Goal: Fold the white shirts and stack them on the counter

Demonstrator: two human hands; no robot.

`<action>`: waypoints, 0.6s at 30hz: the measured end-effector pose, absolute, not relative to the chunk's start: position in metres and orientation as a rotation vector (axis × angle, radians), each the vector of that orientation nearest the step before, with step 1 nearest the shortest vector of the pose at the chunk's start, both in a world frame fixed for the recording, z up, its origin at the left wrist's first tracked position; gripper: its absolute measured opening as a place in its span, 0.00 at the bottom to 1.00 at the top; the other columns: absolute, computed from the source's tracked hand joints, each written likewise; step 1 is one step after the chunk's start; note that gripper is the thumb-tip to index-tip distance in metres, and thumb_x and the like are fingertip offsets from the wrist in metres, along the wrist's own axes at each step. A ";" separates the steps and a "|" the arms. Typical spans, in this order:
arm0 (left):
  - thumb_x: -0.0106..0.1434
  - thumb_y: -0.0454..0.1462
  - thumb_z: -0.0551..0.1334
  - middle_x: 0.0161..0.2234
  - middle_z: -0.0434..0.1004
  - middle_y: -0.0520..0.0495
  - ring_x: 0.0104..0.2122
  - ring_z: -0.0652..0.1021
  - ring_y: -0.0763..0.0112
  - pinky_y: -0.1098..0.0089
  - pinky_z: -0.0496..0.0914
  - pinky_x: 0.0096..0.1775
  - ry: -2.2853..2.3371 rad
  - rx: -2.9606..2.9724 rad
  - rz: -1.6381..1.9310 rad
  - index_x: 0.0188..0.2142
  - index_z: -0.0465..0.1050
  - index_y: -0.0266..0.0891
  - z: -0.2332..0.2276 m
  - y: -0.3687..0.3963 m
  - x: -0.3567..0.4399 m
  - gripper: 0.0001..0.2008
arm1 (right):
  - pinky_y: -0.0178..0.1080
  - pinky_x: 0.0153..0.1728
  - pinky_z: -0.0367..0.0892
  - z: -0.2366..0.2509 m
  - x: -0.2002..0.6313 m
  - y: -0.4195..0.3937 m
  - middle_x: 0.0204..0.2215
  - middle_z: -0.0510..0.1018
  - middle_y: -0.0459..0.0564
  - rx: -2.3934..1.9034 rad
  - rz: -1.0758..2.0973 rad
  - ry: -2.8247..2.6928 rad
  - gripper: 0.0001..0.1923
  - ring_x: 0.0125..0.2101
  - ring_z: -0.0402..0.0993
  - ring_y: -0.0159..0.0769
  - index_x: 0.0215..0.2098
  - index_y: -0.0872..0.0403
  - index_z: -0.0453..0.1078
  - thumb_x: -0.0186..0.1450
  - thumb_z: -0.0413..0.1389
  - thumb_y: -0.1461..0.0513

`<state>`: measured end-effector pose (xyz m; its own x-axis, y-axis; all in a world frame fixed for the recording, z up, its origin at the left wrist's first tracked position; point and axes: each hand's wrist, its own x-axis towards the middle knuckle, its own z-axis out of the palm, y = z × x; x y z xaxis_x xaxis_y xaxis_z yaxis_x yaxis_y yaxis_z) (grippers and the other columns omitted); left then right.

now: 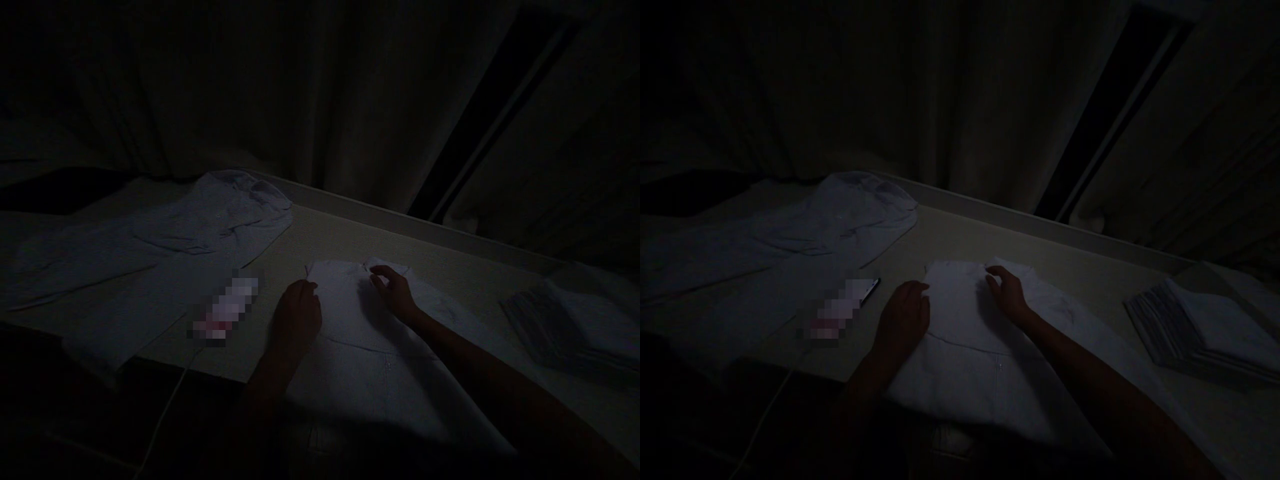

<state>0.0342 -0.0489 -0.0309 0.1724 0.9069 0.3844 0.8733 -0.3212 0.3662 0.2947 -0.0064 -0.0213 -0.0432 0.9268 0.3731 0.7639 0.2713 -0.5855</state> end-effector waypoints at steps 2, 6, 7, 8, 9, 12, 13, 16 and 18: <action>0.68 0.39 0.49 0.61 0.63 0.40 0.62 0.62 0.64 0.62 0.58 0.61 1.543 2.462 0.815 0.57 0.64 0.36 -0.034 -0.049 0.046 0.20 | 0.47 0.51 0.67 -0.031 0.338 -0.053 0.50 0.76 0.54 -1.656 0.163 -1.873 0.18 0.50 0.73 0.42 0.52 0.52 0.69 0.69 0.48 0.54; 0.65 0.50 0.53 0.68 0.49 0.44 0.67 0.52 0.54 0.51 0.51 0.63 1.557 2.472 0.541 0.64 0.55 0.46 -0.052 -0.051 0.063 0.30 | 0.54 0.57 0.61 -0.059 0.411 -0.127 0.58 0.69 0.58 -1.919 -0.048 -1.999 0.23 0.58 0.64 0.48 0.59 0.50 0.65 0.69 0.46 0.52; 0.64 0.53 0.53 0.68 0.49 0.43 0.67 0.51 0.50 0.49 0.50 0.63 1.625 2.448 0.471 0.64 0.55 0.49 -0.058 -0.051 0.065 0.31 | 0.57 0.58 0.59 -0.065 0.423 -0.141 0.60 0.66 0.58 -1.992 -0.075 -2.026 0.24 0.60 0.61 0.50 0.60 0.49 0.64 0.70 0.46 0.51; 0.63 0.56 0.52 0.68 0.49 0.43 0.67 0.50 0.47 0.46 0.48 0.62 1.687 2.431 0.414 0.64 0.56 0.50 -0.064 -0.051 0.067 0.33 | 0.59 0.58 0.58 -0.071 0.433 -0.152 0.62 0.64 0.57 -2.059 -0.084 -2.049 0.25 0.62 0.58 0.51 0.62 0.48 0.62 0.70 0.46 0.51; 0.62 0.57 0.51 0.68 0.49 0.42 0.67 0.49 0.46 0.45 0.47 0.62 1.734 2.427 0.374 0.64 0.56 0.50 -0.069 -0.051 0.068 0.34 | 0.61 0.58 0.56 -0.075 0.440 -0.160 0.64 0.61 0.56 -2.112 -0.079 -2.067 0.26 0.63 0.54 0.52 0.64 0.46 0.59 0.70 0.45 0.50; 0.62 0.59 0.48 0.69 0.46 0.42 0.67 0.47 0.46 0.45 0.44 0.62 1.788 2.481 0.327 0.66 0.53 0.50 -0.080 -0.050 0.074 0.36 | 0.63 0.60 0.51 -0.079 0.450 -0.168 0.67 0.53 0.51 -2.171 -0.042 -2.086 0.27 0.66 0.45 0.49 0.68 0.41 0.50 0.71 0.42 0.49; 0.62 0.59 0.48 0.69 0.46 0.42 0.67 0.47 0.46 0.44 0.44 0.62 1.799 2.499 0.318 0.66 0.52 0.50 -0.082 -0.049 0.076 0.36 | 0.63 0.60 0.49 -0.078 0.452 -0.165 0.68 0.51 0.50 -2.172 -0.033 -2.086 0.27 0.67 0.44 0.48 0.68 0.41 0.49 0.72 0.42 0.49; 0.63 0.59 0.47 0.69 0.46 0.41 0.67 0.46 0.46 0.44 0.44 0.62 1.848 2.527 0.303 0.66 0.51 0.49 -0.082 -0.045 0.087 0.36 | 0.61 0.61 0.45 -0.068 0.460 -0.142 0.68 0.51 0.51 -2.163 -0.008 -2.084 0.27 0.67 0.42 0.47 0.67 0.42 0.51 0.72 0.41 0.48; 0.64 0.58 0.46 0.69 0.45 0.40 0.67 0.46 0.45 0.44 0.45 0.62 1.877 2.539 0.294 0.67 0.50 0.47 -0.080 -0.041 0.095 0.36 | 0.60 0.62 0.44 -0.060 0.467 -0.125 0.68 0.50 0.51 -2.144 0.020 -2.104 0.27 0.67 0.42 0.46 0.67 0.43 0.52 0.72 0.40 0.47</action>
